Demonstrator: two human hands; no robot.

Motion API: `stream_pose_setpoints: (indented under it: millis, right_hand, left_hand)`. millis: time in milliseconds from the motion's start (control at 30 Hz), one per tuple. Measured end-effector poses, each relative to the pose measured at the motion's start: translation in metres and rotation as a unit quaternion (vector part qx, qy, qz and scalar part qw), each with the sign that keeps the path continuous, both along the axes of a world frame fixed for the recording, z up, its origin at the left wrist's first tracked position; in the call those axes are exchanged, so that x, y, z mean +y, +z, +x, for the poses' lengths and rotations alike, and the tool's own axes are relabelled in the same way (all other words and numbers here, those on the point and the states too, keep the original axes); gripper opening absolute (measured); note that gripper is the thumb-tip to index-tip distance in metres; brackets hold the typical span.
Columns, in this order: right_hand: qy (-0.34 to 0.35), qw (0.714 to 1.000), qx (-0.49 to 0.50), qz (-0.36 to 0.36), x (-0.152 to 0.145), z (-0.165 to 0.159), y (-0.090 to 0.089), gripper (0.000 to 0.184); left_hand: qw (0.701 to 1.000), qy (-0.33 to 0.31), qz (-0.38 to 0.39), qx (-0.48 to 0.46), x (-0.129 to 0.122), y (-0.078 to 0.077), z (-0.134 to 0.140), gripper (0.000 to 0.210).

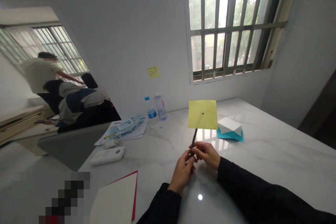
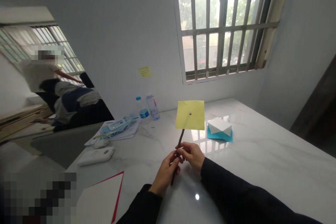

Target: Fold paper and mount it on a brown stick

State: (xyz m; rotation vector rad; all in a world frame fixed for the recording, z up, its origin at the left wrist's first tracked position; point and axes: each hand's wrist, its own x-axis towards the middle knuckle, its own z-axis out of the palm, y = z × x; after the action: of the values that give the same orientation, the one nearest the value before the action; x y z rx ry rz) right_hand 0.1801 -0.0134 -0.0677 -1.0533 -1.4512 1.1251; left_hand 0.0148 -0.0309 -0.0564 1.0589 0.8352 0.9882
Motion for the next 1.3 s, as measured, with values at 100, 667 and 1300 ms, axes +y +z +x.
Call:
stream_pose_setpoints:
  millis: [100, 667, 1300]
  right_hand:
    - [-0.042, 0.997, -0.06, 0.018, -0.003, 0.007, -0.004, 0.04]
    - [-0.151, 0.983, -0.091, 0.043, 0.006, 0.026, -0.006, 0.072]
    - [-0.062, 0.971, -0.227, 0.032, 0.002, 0.026, -0.035, 0.044]
  left_hand:
    - [1.0, 0.027, 0.007, -0.004, 0.003, 0.0, -0.002, 0.034]
    - [0.977, 0.176, 0.076, 0.094, 0.029, 0.038, -0.064, 0.036]
    - [0.979, 0.111, -0.089, -0.147, 0.022, 0.012, -0.047, 0.052]
